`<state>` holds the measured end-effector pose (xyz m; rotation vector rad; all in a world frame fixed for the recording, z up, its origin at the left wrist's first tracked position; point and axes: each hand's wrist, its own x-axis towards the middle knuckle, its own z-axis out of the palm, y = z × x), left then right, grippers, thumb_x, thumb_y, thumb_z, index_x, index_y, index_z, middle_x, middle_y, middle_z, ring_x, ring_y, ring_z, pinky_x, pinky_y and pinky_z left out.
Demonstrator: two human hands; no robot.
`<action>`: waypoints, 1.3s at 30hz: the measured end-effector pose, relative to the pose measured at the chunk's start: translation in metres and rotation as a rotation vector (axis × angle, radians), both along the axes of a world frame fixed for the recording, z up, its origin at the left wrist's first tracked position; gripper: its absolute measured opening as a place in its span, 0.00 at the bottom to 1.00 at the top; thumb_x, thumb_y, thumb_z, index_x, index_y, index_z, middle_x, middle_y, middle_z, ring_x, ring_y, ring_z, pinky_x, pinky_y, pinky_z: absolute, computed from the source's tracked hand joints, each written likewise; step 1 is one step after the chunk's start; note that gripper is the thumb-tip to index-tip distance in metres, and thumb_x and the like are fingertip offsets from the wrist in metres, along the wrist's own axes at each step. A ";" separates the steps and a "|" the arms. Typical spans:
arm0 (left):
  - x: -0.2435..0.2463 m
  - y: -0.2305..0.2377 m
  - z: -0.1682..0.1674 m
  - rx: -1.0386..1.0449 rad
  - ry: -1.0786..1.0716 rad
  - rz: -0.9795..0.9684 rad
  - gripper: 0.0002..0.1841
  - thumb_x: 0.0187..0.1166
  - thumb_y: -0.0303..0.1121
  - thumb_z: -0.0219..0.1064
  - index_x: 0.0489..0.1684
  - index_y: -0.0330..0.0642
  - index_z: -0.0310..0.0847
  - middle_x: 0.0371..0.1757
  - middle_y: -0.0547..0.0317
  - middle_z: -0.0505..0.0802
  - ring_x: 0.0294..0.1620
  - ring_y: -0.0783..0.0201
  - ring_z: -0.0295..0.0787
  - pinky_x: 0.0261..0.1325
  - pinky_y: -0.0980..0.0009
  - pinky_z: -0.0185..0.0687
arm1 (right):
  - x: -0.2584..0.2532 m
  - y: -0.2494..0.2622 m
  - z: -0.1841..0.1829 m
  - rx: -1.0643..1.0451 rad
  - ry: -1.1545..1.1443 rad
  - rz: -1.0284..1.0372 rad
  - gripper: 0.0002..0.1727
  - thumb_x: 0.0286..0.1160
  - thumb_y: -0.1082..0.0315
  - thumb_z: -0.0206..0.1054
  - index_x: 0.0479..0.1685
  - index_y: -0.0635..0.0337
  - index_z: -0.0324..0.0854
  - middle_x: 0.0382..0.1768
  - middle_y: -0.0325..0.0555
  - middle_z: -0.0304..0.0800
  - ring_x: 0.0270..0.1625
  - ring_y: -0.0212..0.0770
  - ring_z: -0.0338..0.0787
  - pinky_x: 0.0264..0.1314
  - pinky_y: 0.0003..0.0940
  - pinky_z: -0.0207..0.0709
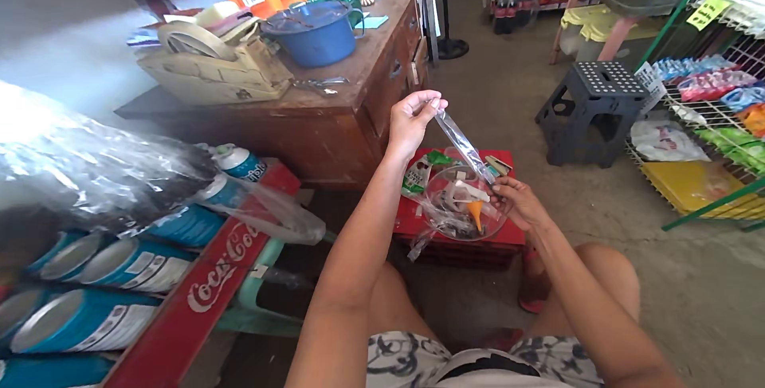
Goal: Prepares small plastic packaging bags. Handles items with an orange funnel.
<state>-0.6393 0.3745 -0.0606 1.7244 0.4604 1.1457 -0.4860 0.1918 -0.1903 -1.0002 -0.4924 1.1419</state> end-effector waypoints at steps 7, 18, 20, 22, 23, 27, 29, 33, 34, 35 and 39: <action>-0.001 0.002 -0.018 -0.067 -0.007 0.006 0.08 0.82 0.20 0.63 0.52 0.30 0.84 0.40 0.62 0.95 0.44 0.76 0.92 0.56 0.76 0.86 | 0.004 0.005 -0.012 -0.014 0.010 -0.006 0.13 0.82 0.84 0.52 0.38 0.63 0.80 0.34 0.43 0.94 0.31 0.30 0.91 0.36 0.21 0.86; -0.003 0.009 -0.069 -0.224 0.071 0.065 0.10 0.84 0.22 0.62 0.58 0.27 0.82 0.44 0.55 0.95 0.44 0.74 0.91 0.55 0.74 0.86 | 0.023 0.011 -0.026 -0.186 -0.180 -0.034 0.07 0.80 0.83 0.61 0.37 0.65 0.81 0.28 0.39 0.91 0.27 0.28 0.88 0.34 0.21 0.84; -0.003 0.007 -0.086 -0.271 0.115 0.081 0.11 0.85 0.23 0.62 0.59 0.27 0.81 0.45 0.53 0.94 0.44 0.73 0.90 0.54 0.74 0.85 | 0.035 0.012 -0.032 -0.231 -0.288 -0.030 0.05 0.78 0.82 0.63 0.40 0.67 0.83 0.27 0.40 0.91 0.27 0.28 0.88 0.35 0.23 0.85; -0.003 0.006 -0.111 -0.287 0.213 0.073 0.12 0.86 0.24 0.61 0.61 0.27 0.81 0.50 0.48 0.94 0.47 0.68 0.89 0.55 0.69 0.84 | 0.050 0.011 -0.036 -0.292 -0.389 -0.014 0.04 0.78 0.81 0.64 0.44 0.70 0.83 0.29 0.41 0.90 0.28 0.28 0.87 0.36 0.23 0.84; -0.003 0.005 -0.126 -0.287 0.279 0.057 0.13 0.86 0.25 0.61 0.62 0.28 0.81 0.53 0.45 0.93 0.50 0.64 0.89 0.58 0.65 0.83 | 0.058 0.009 -0.037 -0.332 -0.434 -0.006 0.03 0.79 0.79 0.65 0.44 0.70 0.83 0.29 0.41 0.89 0.28 0.28 0.86 0.35 0.23 0.83; 0.008 0.002 -0.183 -0.270 0.555 0.019 0.13 0.84 0.26 0.65 0.60 0.28 0.83 0.54 0.37 0.90 0.54 0.50 0.88 0.63 0.52 0.82 | 0.088 0.000 -0.034 -0.484 -0.587 0.029 0.05 0.80 0.76 0.67 0.47 0.71 0.83 0.31 0.41 0.88 0.28 0.27 0.84 0.35 0.22 0.80; 0.016 -0.002 -0.200 -0.218 0.703 0.007 0.12 0.82 0.28 0.68 0.56 0.31 0.85 0.52 0.40 0.92 0.55 0.48 0.89 0.66 0.49 0.81 | 0.098 -0.005 -0.031 -0.528 -0.652 0.041 0.05 0.79 0.76 0.67 0.46 0.70 0.84 0.30 0.41 0.87 0.28 0.27 0.84 0.35 0.21 0.80; 0.033 -0.009 -0.216 0.039 1.044 0.041 0.11 0.80 0.32 0.69 0.53 0.37 0.91 0.64 0.41 0.89 0.72 0.42 0.80 0.78 0.43 0.69 | 0.105 -0.005 -0.024 -0.574 -0.731 0.096 0.04 0.78 0.76 0.69 0.44 0.69 0.84 0.30 0.41 0.87 0.28 0.27 0.83 0.36 0.23 0.80; 0.037 -0.009 -0.222 0.110 1.107 0.060 0.11 0.80 0.33 0.69 0.53 0.38 0.91 0.67 0.40 0.87 0.75 0.40 0.77 0.79 0.43 0.67 | 0.104 -0.003 -0.023 -0.572 -0.749 0.112 0.04 0.77 0.76 0.70 0.43 0.70 0.84 0.30 0.42 0.86 0.28 0.27 0.83 0.36 0.23 0.80; 0.040 -0.009 -0.228 0.177 1.156 0.077 0.11 0.80 0.32 0.69 0.52 0.39 0.92 0.68 0.39 0.86 0.76 0.39 0.75 0.80 0.42 0.66 | 0.102 0.002 -0.022 -0.567 -0.776 0.132 0.05 0.77 0.76 0.70 0.43 0.71 0.85 0.31 0.43 0.87 0.28 0.28 0.83 0.37 0.23 0.80; 0.045 -0.006 -0.242 0.300 1.250 0.070 0.12 0.79 0.25 0.65 0.53 0.37 0.92 0.73 0.37 0.83 0.78 0.36 0.72 0.79 0.38 0.65 | 0.086 0.033 -0.013 -0.553 -0.962 0.257 0.07 0.77 0.75 0.70 0.45 0.71 0.87 0.38 0.52 0.89 0.35 0.36 0.84 0.45 0.34 0.81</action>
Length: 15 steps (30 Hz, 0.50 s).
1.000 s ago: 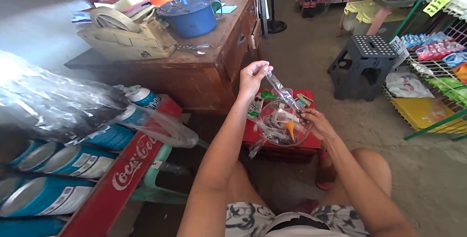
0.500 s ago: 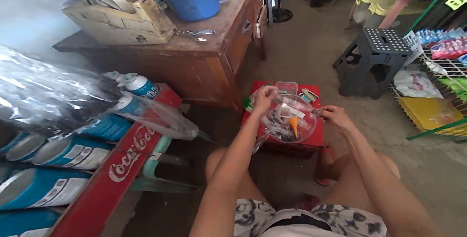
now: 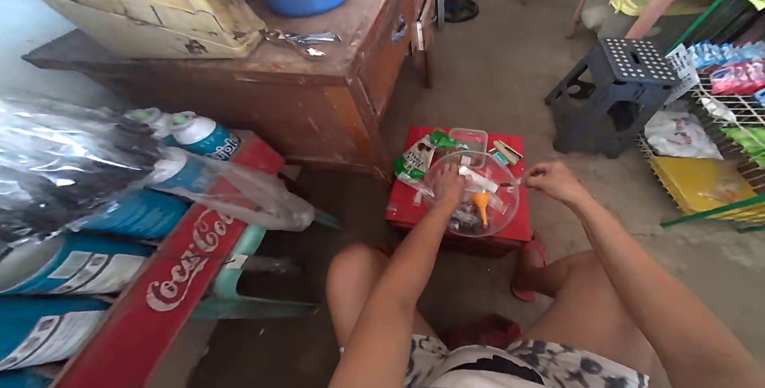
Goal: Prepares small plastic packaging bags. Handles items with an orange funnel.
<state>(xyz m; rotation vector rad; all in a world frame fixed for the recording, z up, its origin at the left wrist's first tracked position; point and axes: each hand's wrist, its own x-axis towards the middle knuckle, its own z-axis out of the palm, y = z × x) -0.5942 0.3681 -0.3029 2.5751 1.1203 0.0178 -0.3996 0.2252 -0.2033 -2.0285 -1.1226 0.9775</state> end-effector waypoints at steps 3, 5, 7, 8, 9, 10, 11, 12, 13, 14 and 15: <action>-0.003 0.000 0.005 -0.049 -0.068 0.039 0.14 0.79 0.23 0.64 0.58 0.39 0.90 0.73 0.38 0.82 0.78 0.38 0.73 0.77 0.42 0.70 | -0.008 0.035 -0.004 -0.033 -0.139 0.121 0.07 0.77 0.71 0.71 0.44 0.67 0.89 0.39 0.57 0.92 0.40 0.48 0.90 0.53 0.51 0.84; -0.007 0.001 0.013 -0.094 -0.119 0.108 0.19 0.78 0.21 0.64 0.67 0.39 0.84 0.75 0.37 0.80 0.76 0.38 0.77 0.76 0.44 0.75 | -0.014 0.056 -0.003 -0.029 -0.235 0.198 0.07 0.75 0.69 0.73 0.41 0.66 0.91 0.38 0.58 0.92 0.42 0.54 0.91 0.54 0.60 0.82; -0.015 0.003 0.016 -0.155 -0.157 0.176 0.23 0.76 0.22 0.66 0.72 0.39 0.79 0.78 0.37 0.79 0.77 0.39 0.78 0.77 0.43 0.73 | -0.027 0.070 0.010 -0.030 -0.316 0.275 0.07 0.76 0.68 0.73 0.40 0.64 0.91 0.38 0.57 0.92 0.44 0.56 0.90 0.55 0.62 0.80; -0.020 0.005 0.017 -0.201 -0.196 0.210 0.22 0.75 0.22 0.67 0.71 0.38 0.80 0.76 0.38 0.81 0.77 0.39 0.78 0.79 0.43 0.72 | -0.034 0.075 0.017 -0.019 -0.359 0.307 0.07 0.76 0.68 0.72 0.39 0.63 0.92 0.38 0.57 0.92 0.45 0.57 0.90 0.55 0.63 0.80; -0.024 0.008 0.019 -0.255 -0.234 0.246 0.20 0.77 0.24 0.67 0.68 0.36 0.82 0.72 0.38 0.85 0.75 0.41 0.80 0.78 0.43 0.72 | -0.040 0.080 0.024 -0.008 -0.406 0.336 0.06 0.75 0.69 0.72 0.38 0.62 0.92 0.38 0.57 0.92 0.46 0.58 0.90 0.55 0.65 0.79; -0.028 0.011 0.020 -0.305 -0.268 0.274 0.17 0.78 0.26 0.67 0.65 0.35 0.83 0.68 0.37 0.87 0.73 0.41 0.82 0.77 0.43 0.73 | -0.045 0.084 0.031 0.001 -0.450 0.357 0.06 0.75 0.69 0.72 0.37 0.62 0.92 0.37 0.57 0.92 0.46 0.59 0.91 0.53 0.66 0.79; -0.031 0.015 0.020 -0.341 -0.298 0.294 0.16 0.80 0.29 0.68 0.62 0.34 0.84 0.65 0.38 0.89 0.71 0.42 0.84 0.76 0.43 0.74 | -0.049 0.088 0.036 0.015 -0.490 0.370 0.06 0.75 0.69 0.72 0.36 0.61 0.92 0.35 0.57 0.92 0.44 0.60 0.91 0.49 0.66 0.79; -0.033 0.019 0.018 -0.368 -0.316 0.306 0.15 0.81 0.31 0.67 0.62 0.34 0.84 0.62 0.38 0.90 0.69 0.42 0.85 0.76 0.43 0.74 | -0.052 0.092 0.039 0.023 -0.530 0.383 0.06 0.74 0.69 0.72 0.35 0.61 0.91 0.34 0.57 0.92 0.43 0.60 0.91 0.47 0.67 0.79; -0.034 0.022 0.016 -0.392 -0.321 0.309 0.15 0.83 0.32 0.66 0.62 0.34 0.84 0.62 0.39 0.90 0.69 0.43 0.85 0.76 0.44 0.74 | -0.054 0.096 0.042 0.012 -0.572 0.406 0.05 0.74 0.70 0.72 0.34 0.61 0.91 0.34 0.58 0.92 0.43 0.62 0.91 0.47 0.68 0.79; -0.035 0.024 0.013 -0.406 -0.323 0.306 0.15 0.85 0.32 0.64 0.63 0.35 0.84 0.62 0.40 0.91 0.69 0.44 0.85 0.77 0.45 0.74 | -0.057 0.100 0.047 -0.023 -0.608 0.441 0.05 0.74 0.70 0.72 0.36 0.62 0.91 0.37 0.60 0.92 0.46 0.64 0.91 0.50 0.69 0.79; -0.036 0.025 0.011 -0.410 -0.333 0.303 0.14 0.85 0.32 0.63 0.62 0.35 0.85 0.62 0.39 0.91 0.69 0.44 0.85 0.77 0.45 0.73 | -0.060 0.103 0.054 -0.067 -0.636 0.470 0.06 0.75 0.70 0.71 0.40 0.63 0.92 0.41 0.61 0.93 0.51 0.65 0.91 0.55 0.70 0.78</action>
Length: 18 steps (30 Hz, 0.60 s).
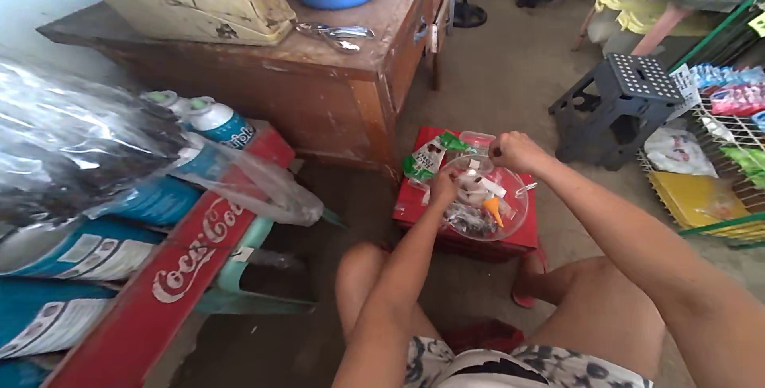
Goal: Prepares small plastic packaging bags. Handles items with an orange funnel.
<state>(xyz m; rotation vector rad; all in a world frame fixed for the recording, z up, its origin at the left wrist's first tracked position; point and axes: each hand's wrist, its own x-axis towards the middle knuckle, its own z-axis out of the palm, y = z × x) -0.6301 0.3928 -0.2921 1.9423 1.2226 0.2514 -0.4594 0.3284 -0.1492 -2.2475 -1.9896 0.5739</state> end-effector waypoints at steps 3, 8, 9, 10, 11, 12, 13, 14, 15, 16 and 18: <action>0.000 -0.001 -0.003 0.022 -0.019 -0.010 0.14 0.85 0.32 0.63 0.60 0.35 0.86 0.61 0.41 0.91 0.68 0.46 0.86 0.76 0.47 0.74 | -0.008 0.008 0.014 -0.072 -0.098 0.023 0.07 0.76 0.70 0.69 0.42 0.64 0.90 0.43 0.63 0.92 0.54 0.66 0.90 0.56 0.68 0.78; 0.000 -0.005 -0.001 0.012 -0.003 -0.045 0.15 0.85 0.31 0.63 0.64 0.36 0.85 0.63 0.42 0.91 0.70 0.48 0.85 0.78 0.50 0.73 | -0.009 0.007 0.017 -0.048 -0.096 0.024 0.08 0.78 0.69 0.68 0.42 0.63 0.91 0.42 0.61 0.93 0.52 0.64 0.91 0.56 0.67 0.78; 0.000 -0.006 0.000 0.011 -0.004 -0.054 0.15 0.85 0.31 0.63 0.65 0.35 0.84 0.63 0.41 0.91 0.70 0.47 0.85 0.78 0.50 0.73 | -0.009 0.005 0.018 -0.042 -0.087 0.014 0.08 0.79 0.69 0.67 0.42 0.63 0.91 0.42 0.60 0.93 0.52 0.63 0.91 0.56 0.66 0.78; 0.000 -0.006 0.001 0.013 -0.003 -0.071 0.15 0.85 0.30 0.63 0.66 0.36 0.84 0.64 0.42 0.90 0.71 0.47 0.85 0.78 0.49 0.73 | -0.009 0.004 0.019 -0.040 -0.081 0.001 0.08 0.79 0.69 0.67 0.43 0.63 0.91 0.42 0.61 0.93 0.52 0.63 0.91 0.56 0.66 0.78; 0.000 -0.006 0.003 0.016 -0.005 -0.096 0.16 0.84 0.27 0.62 0.68 0.38 0.84 0.67 0.43 0.90 0.73 0.47 0.83 0.80 0.49 0.72 | -0.007 0.003 0.017 -0.037 -0.071 -0.013 0.08 0.79 0.69 0.67 0.43 0.63 0.91 0.42 0.61 0.92 0.52 0.63 0.91 0.56 0.66 0.78; 0.000 -0.006 0.005 0.019 -0.020 -0.132 0.19 0.82 0.25 0.62 0.70 0.40 0.83 0.70 0.44 0.88 0.76 0.47 0.81 0.81 0.47 0.70 | -0.005 0.002 0.015 -0.030 -0.058 -0.026 0.08 0.79 0.69 0.68 0.43 0.63 0.90 0.42 0.61 0.92 0.52 0.63 0.91 0.56 0.66 0.79; 0.000 -0.006 0.010 0.008 -0.052 -0.169 0.21 0.80 0.24 0.63 0.73 0.42 0.82 0.74 0.45 0.86 0.78 0.47 0.79 0.82 0.47 0.69 | -0.002 0.002 0.013 -0.022 -0.045 -0.039 0.08 0.79 0.69 0.68 0.43 0.63 0.90 0.42 0.61 0.92 0.52 0.64 0.91 0.56 0.67 0.78; 0.000 -0.006 0.015 -0.021 -0.106 -0.196 0.23 0.80 0.25 0.65 0.76 0.43 0.79 0.76 0.44 0.83 0.79 0.46 0.77 0.82 0.46 0.69 | 0.000 0.002 0.010 -0.006 -0.031 -0.052 0.08 0.79 0.69 0.68 0.43 0.63 0.91 0.42 0.61 0.93 0.51 0.64 0.91 0.55 0.67 0.78; 0.000 -0.009 0.021 -0.069 -0.181 -0.194 0.24 0.82 0.27 0.66 0.78 0.41 0.77 0.77 0.41 0.82 0.79 0.46 0.77 0.81 0.47 0.70 | 0.002 0.003 0.006 0.012 -0.018 -0.061 0.08 0.78 0.69 0.68 0.42 0.63 0.91 0.41 0.61 0.92 0.50 0.64 0.91 0.54 0.67 0.78; 0.001 -0.013 0.026 -0.127 -0.273 -0.161 0.23 0.85 0.30 0.65 0.79 0.38 0.75 0.77 0.40 0.82 0.75 0.46 0.80 0.78 0.49 0.72 | 0.004 0.004 0.001 0.031 -0.007 -0.066 0.08 0.78 0.69 0.68 0.42 0.63 0.91 0.40 0.62 0.92 0.50 0.64 0.91 0.53 0.67 0.78; 0.009 -0.020 0.025 -0.184 -0.367 -0.124 0.27 0.85 0.38 0.68 0.80 0.35 0.73 0.74 0.38 0.83 0.70 0.47 0.83 0.73 0.50 0.77 | 0.008 0.008 -0.008 0.053 0.012 -0.079 0.08 0.77 0.69 0.67 0.42 0.63 0.91 0.40 0.62 0.92 0.50 0.65 0.91 0.52 0.68 0.78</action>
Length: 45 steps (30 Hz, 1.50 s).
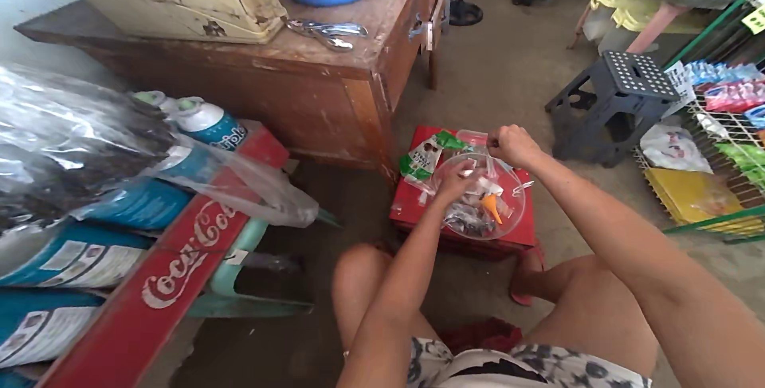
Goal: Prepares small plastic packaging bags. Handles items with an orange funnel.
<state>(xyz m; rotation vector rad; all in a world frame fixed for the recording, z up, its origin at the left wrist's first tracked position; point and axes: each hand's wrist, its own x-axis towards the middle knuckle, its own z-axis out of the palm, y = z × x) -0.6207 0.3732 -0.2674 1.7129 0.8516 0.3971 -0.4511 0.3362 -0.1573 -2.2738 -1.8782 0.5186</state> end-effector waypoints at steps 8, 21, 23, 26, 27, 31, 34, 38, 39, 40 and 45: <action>0.031 0.003 -0.012 0.237 0.371 -0.127 0.13 0.83 0.34 0.68 0.58 0.37 0.89 0.61 0.42 0.91 0.66 0.45 0.86 0.73 0.44 0.76 | 0.011 0.011 -0.007 0.097 0.116 -0.053 0.09 0.79 0.68 0.67 0.44 0.64 0.91 0.42 0.62 0.93 0.52 0.64 0.91 0.57 0.68 0.79; 0.032 0.028 -0.043 0.531 0.513 -0.167 0.12 0.83 0.30 0.65 0.56 0.34 0.88 0.64 0.40 0.89 0.66 0.42 0.86 0.71 0.44 0.78 | 0.025 -0.004 -0.041 0.100 0.188 -0.066 0.08 0.78 0.68 0.67 0.42 0.63 0.90 0.39 0.60 0.92 0.48 0.62 0.91 0.53 0.66 0.78; 0.029 0.027 -0.040 0.522 0.527 -0.203 0.13 0.83 0.33 0.67 0.56 0.35 0.89 0.68 0.40 0.88 0.69 0.41 0.85 0.73 0.43 0.77 | 0.025 -0.011 -0.035 0.123 0.200 -0.066 0.09 0.79 0.68 0.67 0.42 0.63 0.90 0.39 0.58 0.92 0.47 0.60 0.91 0.53 0.65 0.78; 0.026 0.025 -0.040 0.513 0.545 -0.229 0.13 0.83 0.35 0.68 0.55 0.36 0.91 0.69 0.42 0.87 0.71 0.42 0.83 0.75 0.44 0.75 | 0.022 -0.021 -0.019 0.164 0.209 -0.069 0.09 0.79 0.69 0.67 0.44 0.63 0.91 0.40 0.58 0.93 0.48 0.59 0.92 0.55 0.64 0.79; 0.026 0.024 -0.040 0.507 0.548 -0.235 0.13 0.83 0.34 0.67 0.55 0.36 0.91 0.70 0.41 0.87 0.71 0.42 0.83 0.76 0.45 0.74 | 0.020 -0.024 -0.014 0.179 0.200 -0.064 0.09 0.79 0.69 0.67 0.44 0.63 0.91 0.39 0.58 0.93 0.48 0.60 0.92 0.54 0.64 0.80; 0.023 0.021 -0.041 0.483 0.599 -0.249 0.14 0.85 0.35 0.65 0.56 0.34 0.90 0.71 0.39 0.85 0.73 0.41 0.81 0.77 0.44 0.73 | 0.024 -0.036 0.006 0.230 0.139 -0.068 0.08 0.80 0.69 0.67 0.42 0.63 0.91 0.38 0.59 0.93 0.47 0.61 0.92 0.53 0.64 0.80; 0.020 0.020 -0.044 0.476 0.645 -0.264 0.14 0.87 0.35 0.62 0.59 0.37 0.90 0.70 0.40 0.86 0.74 0.41 0.80 0.77 0.43 0.72 | 0.033 -0.047 0.013 0.262 0.113 -0.115 0.08 0.79 0.69 0.68 0.42 0.64 0.91 0.38 0.61 0.93 0.47 0.63 0.92 0.53 0.67 0.79; 0.017 0.021 -0.042 0.461 0.591 -0.251 0.14 0.86 0.29 0.59 0.62 0.39 0.88 0.71 0.39 0.86 0.75 0.41 0.80 0.78 0.43 0.71 | 0.041 -0.059 -0.011 0.328 0.149 -0.164 0.06 0.77 0.69 0.72 0.37 0.63 0.90 0.33 0.59 0.91 0.40 0.62 0.91 0.44 0.66 0.79; 0.016 0.020 -0.036 0.433 0.530 -0.212 0.15 0.87 0.29 0.59 0.64 0.39 0.87 0.71 0.40 0.86 0.74 0.42 0.81 0.78 0.43 0.72 | 0.042 -0.059 -0.017 0.332 0.170 -0.179 0.06 0.77 0.69 0.72 0.37 0.62 0.91 0.33 0.58 0.91 0.39 0.60 0.91 0.44 0.65 0.80; 0.017 0.017 -0.028 0.381 0.423 -0.156 0.16 0.88 0.31 0.59 0.67 0.38 0.86 0.71 0.40 0.86 0.73 0.44 0.82 0.78 0.45 0.72 | 0.041 -0.058 -0.020 0.322 0.185 -0.188 0.06 0.78 0.68 0.71 0.38 0.62 0.91 0.33 0.57 0.91 0.40 0.59 0.91 0.44 0.64 0.80; 0.032 -0.017 0.019 -0.128 -0.184 -0.054 0.33 0.84 0.26 0.65 0.89 0.35 0.57 0.79 0.37 0.79 0.77 0.51 0.79 0.78 0.57 0.73 | 0.022 -0.047 -0.024 0.254 0.275 -0.129 0.06 0.76 0.71 0.72 0.40 0.65 0.91 0.37 0.60 0.92 0.44 0.61 0.91 0.50 0.66 0.80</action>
